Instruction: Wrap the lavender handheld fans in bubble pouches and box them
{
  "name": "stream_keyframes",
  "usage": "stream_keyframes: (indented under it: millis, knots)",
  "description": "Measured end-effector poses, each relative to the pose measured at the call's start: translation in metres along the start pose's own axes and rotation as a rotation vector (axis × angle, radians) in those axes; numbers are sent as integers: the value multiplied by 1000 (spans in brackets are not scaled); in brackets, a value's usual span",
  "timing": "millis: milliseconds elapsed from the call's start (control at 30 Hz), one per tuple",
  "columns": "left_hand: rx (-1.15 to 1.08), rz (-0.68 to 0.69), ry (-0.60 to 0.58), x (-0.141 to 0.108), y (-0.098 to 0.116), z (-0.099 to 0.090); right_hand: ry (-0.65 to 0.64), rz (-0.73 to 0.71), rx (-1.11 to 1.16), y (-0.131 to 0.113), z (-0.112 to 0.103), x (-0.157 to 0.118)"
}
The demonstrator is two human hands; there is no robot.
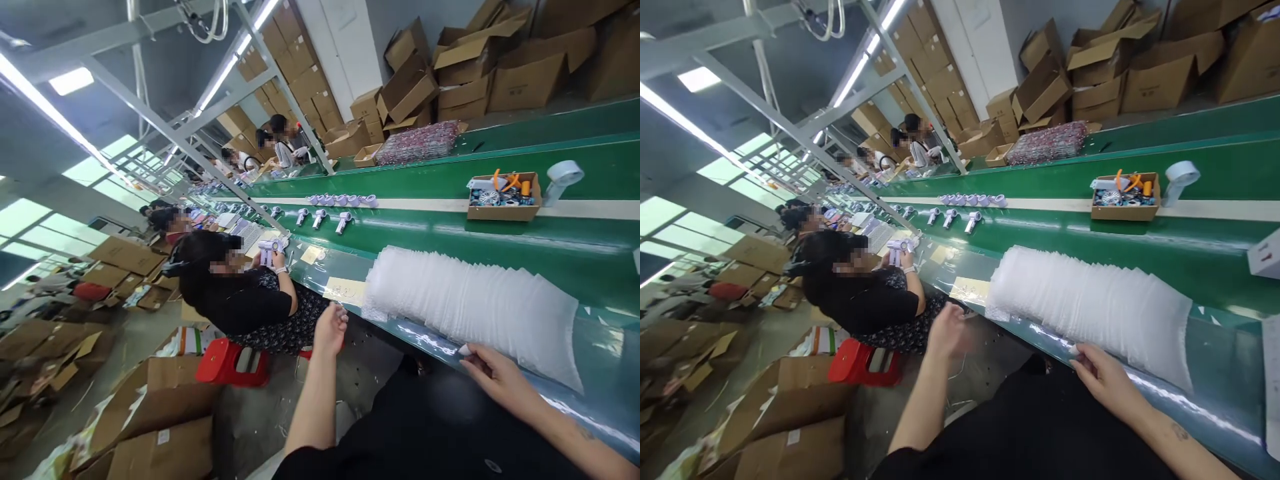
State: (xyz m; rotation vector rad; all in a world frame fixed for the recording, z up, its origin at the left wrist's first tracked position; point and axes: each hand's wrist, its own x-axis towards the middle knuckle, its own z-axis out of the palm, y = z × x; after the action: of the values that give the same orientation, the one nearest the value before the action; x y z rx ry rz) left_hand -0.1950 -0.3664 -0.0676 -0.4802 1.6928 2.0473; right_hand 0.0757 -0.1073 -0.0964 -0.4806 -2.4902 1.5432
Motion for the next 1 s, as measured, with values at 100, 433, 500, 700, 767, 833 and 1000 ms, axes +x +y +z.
stream_keyframes:
  millis: [100, 433, 500, 700, 767, 833, 1000]
  knots:
    - [17, -169, 139, 18, -44, 9, -25, -18, 7, -1, 0, -1]
    - [146, -128, 309, 82, -88, 40, -7, -18, -130, 5, 4, 1]
    - [185, -12, 339, 85, -81, 34, 11, -4, -142, 3, 7, 1]
    - [266, 381, 408, 77, -17, 11, 117, 81, -66, -5, 8, 9]
    - [290, 486, 361, 64, 13, 14, 133, 171, 52, -15, 6, 15]
    - [381, 637, 218, 41, 36, 31, 117, 289, 255, -32, 1, 25]
    - [990, 1490, -660, -46, 38, 116, 7, 395, 958, -85, -12, 60]
